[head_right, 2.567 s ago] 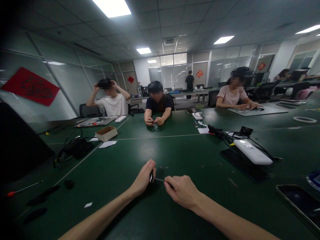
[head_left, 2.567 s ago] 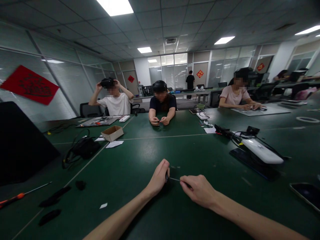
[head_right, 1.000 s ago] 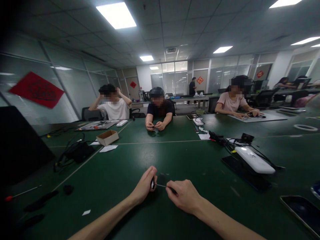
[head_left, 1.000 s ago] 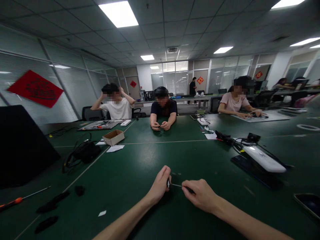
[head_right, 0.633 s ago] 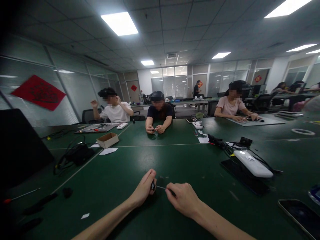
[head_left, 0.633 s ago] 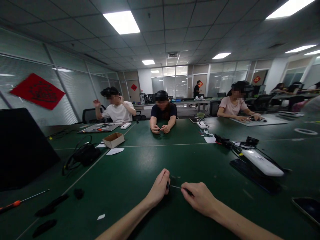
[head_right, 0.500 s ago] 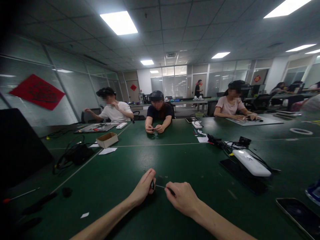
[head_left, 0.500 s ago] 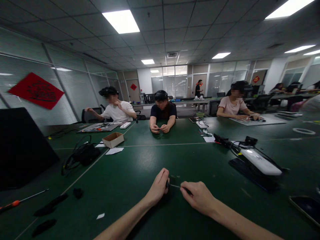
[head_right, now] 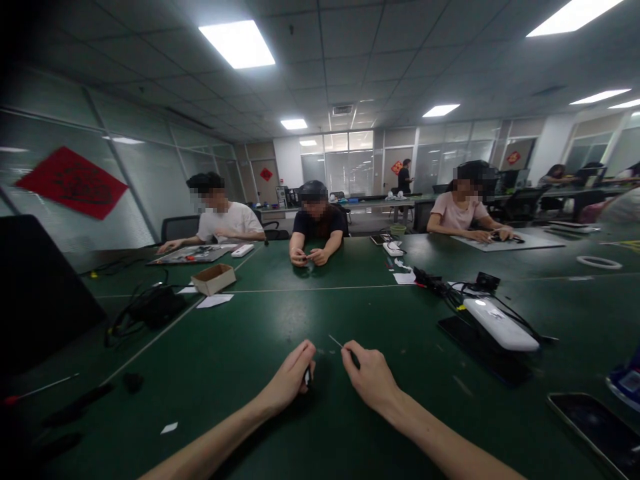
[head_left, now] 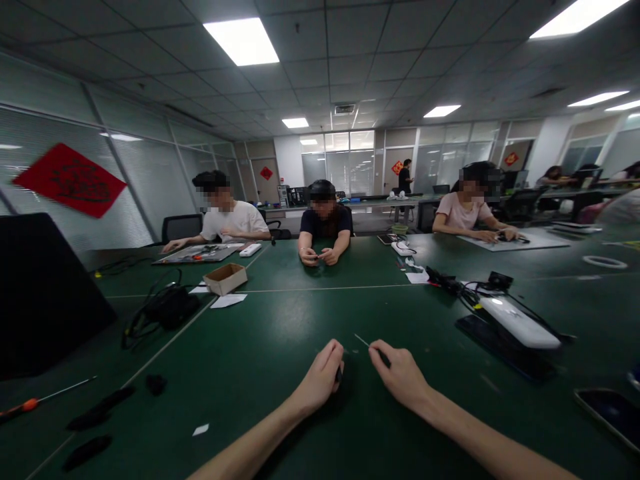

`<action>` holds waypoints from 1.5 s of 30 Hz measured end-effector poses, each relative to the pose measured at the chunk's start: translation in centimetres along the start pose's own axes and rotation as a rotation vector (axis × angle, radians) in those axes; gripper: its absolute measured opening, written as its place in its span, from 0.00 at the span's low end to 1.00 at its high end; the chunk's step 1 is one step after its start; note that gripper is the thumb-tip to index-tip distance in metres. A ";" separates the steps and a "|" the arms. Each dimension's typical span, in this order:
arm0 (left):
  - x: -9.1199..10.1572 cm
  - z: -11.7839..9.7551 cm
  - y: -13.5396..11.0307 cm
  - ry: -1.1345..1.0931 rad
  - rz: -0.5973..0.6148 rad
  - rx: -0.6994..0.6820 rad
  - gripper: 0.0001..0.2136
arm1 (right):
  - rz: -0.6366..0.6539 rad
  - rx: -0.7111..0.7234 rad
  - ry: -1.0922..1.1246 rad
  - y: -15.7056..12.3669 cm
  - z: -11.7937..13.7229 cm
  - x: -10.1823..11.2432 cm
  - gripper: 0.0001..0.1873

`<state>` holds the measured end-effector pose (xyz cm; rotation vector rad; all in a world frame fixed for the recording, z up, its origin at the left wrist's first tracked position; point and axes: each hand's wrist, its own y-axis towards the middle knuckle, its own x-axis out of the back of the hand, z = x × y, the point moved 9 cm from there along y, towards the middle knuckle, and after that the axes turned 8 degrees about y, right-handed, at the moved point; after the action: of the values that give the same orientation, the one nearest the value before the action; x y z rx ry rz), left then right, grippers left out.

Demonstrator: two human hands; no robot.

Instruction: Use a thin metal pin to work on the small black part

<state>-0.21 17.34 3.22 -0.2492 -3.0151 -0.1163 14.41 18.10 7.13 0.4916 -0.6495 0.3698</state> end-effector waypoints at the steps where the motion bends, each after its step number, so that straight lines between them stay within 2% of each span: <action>1: 0.1 0.2 0.1 -0.032 -0.013 0.010 0.17 | -0.005 -0.015 0.010 0.1 -0.2 0.1 0.19; 5: 1.0 1.1 0.5 -0.220 -0.096 0.063 0.17 | 0.070 0.075 -0.031 -0.3 0.9 -0.5 0.16; 11: 0.8 1.1 0.6 -0.230 -0.061 0.050 0.17 | 0.136 0.180 -0.113 -1.0 2.5 -1.4 0.14; 25: 0.7 0.7 0.7 -0.202 -0.047 0.054 0.18 | 0.118 0.225 -0.157 -0.8 2.5 -1.5 0.12; 37: 0.7 0.8 0.6 -0.169 -0.063 0.067 0.18 | 0.150 0.230 -0.119 -0.8 2.3 -1.7 0.12; 45: 0.9 0.5 0.6 -0.134 -0.061 0.095 0.14 | 0.199 0.241 -0.084 -1.0 2.5 -2.0 0.13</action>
<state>-1.07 18.13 2.84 -0.1627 -3.1513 0.0395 12.18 15.60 7.21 0.6774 -0.7424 0.6231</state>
